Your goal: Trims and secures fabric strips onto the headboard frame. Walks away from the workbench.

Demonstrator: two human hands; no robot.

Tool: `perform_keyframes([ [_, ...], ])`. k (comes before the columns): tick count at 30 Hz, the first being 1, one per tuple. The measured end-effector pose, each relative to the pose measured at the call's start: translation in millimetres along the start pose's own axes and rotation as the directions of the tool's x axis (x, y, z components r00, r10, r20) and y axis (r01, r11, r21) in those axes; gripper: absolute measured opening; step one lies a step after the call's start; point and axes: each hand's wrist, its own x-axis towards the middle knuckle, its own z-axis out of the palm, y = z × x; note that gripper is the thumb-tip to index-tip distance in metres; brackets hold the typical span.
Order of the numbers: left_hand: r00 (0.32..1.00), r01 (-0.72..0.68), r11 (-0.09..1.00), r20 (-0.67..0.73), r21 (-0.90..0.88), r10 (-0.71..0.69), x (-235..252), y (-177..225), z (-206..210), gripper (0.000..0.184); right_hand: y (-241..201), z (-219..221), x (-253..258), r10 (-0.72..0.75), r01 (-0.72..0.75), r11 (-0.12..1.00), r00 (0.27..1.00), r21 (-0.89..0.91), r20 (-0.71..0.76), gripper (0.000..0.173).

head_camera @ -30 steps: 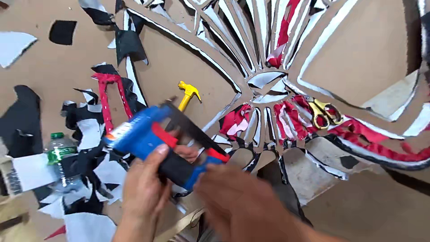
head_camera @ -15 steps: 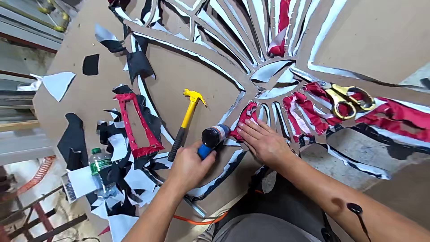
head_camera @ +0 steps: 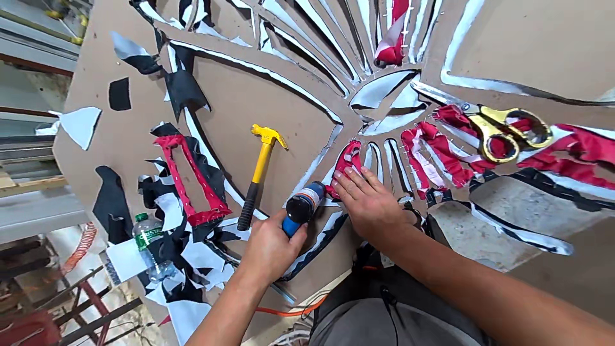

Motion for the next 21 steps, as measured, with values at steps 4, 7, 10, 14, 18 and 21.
perform_keyframes([
  [4,0.999,0.038,0.999,0.038,-0.011,-0.038,-0.3,4.5,-3.5,0.025,-1.5,1.4,1.6,0.004,-0.004,1.0,1.0,0.011,-0.001,0.047],
  [7,1.0,0.015,1.0,-0.006,-0.014,-0.015,1.6,9.8,-0.6,0.025,0.2,1.2,1.6,0.012,-0.013,1.0,1.0,0.014,0.008,0.049],
  [10,1.0,0.018,1.0,0.003,0.005,-0.018,8.8,19.5,-2.9,0.024,0.5,3.3,-0.7,0.012,-0.012,1.0,1.0,0.006,0.002,0.048],
  [14,1.0,-0.004,1.0,-0.029,0.02,0.005,12.3,22.9,-2.5,0.024,-4.3,12.1,-11.0,0.016,-0.014,1.0,0.993,0.016,-0.115,0.044],
  [18,0.999,-0.029,0.999,-0.022,0.022,0.03,20.3,32.1,-4.1,0.022,-8.3,11.4,-11.8,0.028,-0.026,0.999,0.992,0.018,-0.124,0.043],
  [21,1.0,-0.028,0.999,-0.004,0.036,0.028,26.0,37.0,-6.2,0.022,-9.3,10.0,-10.7,0.026,-0.024,1.0,0.991,0.012,-0.13,0.044],
])
